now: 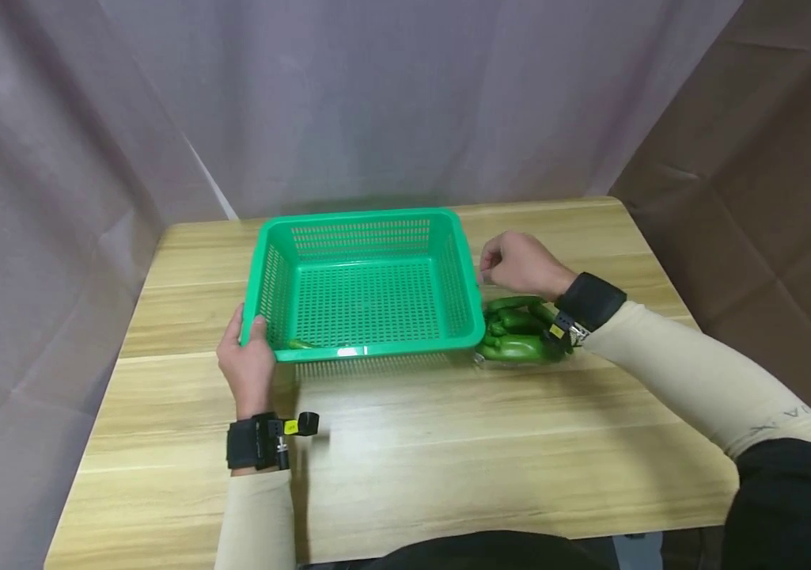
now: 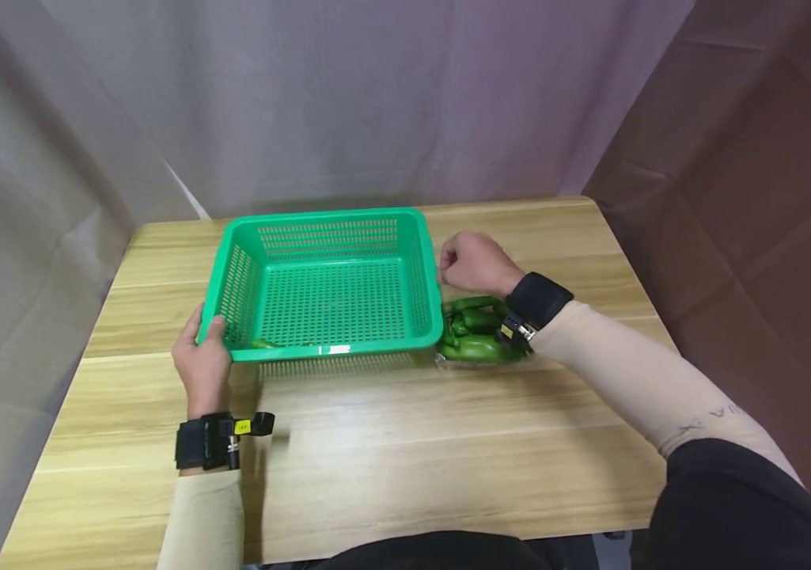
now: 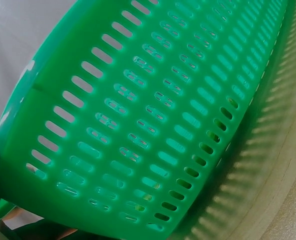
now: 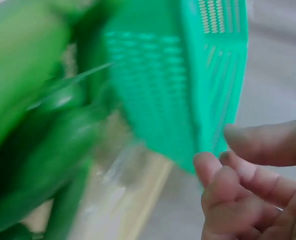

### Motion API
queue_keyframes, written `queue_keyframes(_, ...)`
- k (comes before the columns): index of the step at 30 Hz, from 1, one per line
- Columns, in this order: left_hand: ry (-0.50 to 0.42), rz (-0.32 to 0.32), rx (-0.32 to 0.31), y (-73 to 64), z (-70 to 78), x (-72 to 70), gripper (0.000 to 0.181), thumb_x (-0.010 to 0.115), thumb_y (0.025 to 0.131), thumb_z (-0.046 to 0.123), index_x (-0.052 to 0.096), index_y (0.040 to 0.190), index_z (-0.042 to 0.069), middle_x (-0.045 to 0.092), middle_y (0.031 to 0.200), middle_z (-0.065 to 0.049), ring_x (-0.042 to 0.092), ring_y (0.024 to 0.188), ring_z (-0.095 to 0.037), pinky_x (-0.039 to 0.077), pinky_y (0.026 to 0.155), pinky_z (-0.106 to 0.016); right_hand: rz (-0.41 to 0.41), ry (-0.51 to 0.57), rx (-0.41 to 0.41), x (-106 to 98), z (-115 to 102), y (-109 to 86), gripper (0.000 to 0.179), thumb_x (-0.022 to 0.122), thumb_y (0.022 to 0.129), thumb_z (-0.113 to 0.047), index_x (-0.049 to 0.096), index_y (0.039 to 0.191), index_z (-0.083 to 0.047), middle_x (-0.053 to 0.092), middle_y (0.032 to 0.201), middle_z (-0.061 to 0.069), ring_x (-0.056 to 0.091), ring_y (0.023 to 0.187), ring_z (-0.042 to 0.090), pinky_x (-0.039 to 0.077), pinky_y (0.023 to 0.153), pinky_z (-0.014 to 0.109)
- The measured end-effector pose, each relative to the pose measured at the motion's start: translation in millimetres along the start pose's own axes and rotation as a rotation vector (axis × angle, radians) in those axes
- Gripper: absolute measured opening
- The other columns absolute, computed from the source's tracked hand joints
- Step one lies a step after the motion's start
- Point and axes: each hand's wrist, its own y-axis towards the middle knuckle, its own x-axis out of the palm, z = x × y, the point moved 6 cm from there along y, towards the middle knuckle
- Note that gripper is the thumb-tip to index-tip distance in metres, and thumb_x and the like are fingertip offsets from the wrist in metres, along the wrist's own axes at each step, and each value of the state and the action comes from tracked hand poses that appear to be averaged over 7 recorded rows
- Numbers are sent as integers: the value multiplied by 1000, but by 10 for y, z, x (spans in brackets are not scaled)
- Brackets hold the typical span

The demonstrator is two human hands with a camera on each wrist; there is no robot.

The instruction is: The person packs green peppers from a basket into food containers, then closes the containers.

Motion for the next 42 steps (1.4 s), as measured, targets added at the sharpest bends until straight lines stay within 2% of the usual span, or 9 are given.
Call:
queue_keyframes(3,6,0,-2,-27,0,-4,49,57,107,23,50,156,19,47,163,-7,42,152,-26,43,124,-43,-19,-39,-98,37,-324,97,7,69,96,-9,73,98,-4,73,95,14,61,80,26,50,76,39)
queue_keyframes(6,6,2,3,-69,-1,15,49,58,107,23,50,155,18,47,162,-8,41,153,-27,42,125,-44,-123,-110,-210,200,-733,238,13,72,96,-13,74,106,-4,70,90,11,59,76,23,50,75,40)
queue_keyframes(10,2,7,13,-128,6,51,47,59,107,22,53,153,17,52,159,-10,47,148,-29,46,121,-47,-381,-235,-332,701,-1220,441,28,75,96,-19,74,120,-4,72,95,10,60,79,22,54,80,38)
queue_keyframes(16,18,-10,26,-188,0,135,48,60,106,23,53,154,17,51,159,-10,44,151,-29,42,125,-48,-655,-459,-456,1500,-1642,562,38,72,100,-28,70,131,-7,68,139,10,66,124,29,57,107,40)
queue_keyframes(22,29,-28,39,-234,-7,242,48,60,106,24,53,153,17,52,159,-10,42,151,-29,39,126,-49,-659,-543,-496,1873,-1672,612,12,70,101,-23,73,102,-11,71,98,2,63,87,16,55,79,27)
queue_keyframes(26,39,-50,19,-271,-17,308,50,60,106,25,52,154,18,52,159,-11,45,150,-30,43,122,-50,-643,-567,-475,1985,-1521,641,26,68,100,-15,56,77,-18,46,72,-6,42,68,11,37,60,24)
queue_keyframes(33,45,-81,7,-296,-6,378,51,59,106,26,50,156,18,51,160,-12,50,145,-32,50,116,-51,-694,-510,-462,1965,-1385,626,40,59,96,-2,39,67,-21,30,63,-9,32,59,10,31,53,24)
queue_keyframes(39,53,-85,7,-272,5,401,50,60,106,25,52,154,19,53,158,-12,51,145,-33,49,117,-51,-737,-400,-437,1719,-1327,639,54,62,99,-9,37,53,-21,26,53,-8,23,50,9,24,51,24)
queue_keyframes(42,58,-81,9,-239,12,394,49,60,106,25,52,154,19,53,158,-11,50,146,-32,47,119,-51,-722,-325,-428,1455,-1313,630,58,62,102,-13,38,49,-20,32,47,-8,33,42,7,34,52,22)
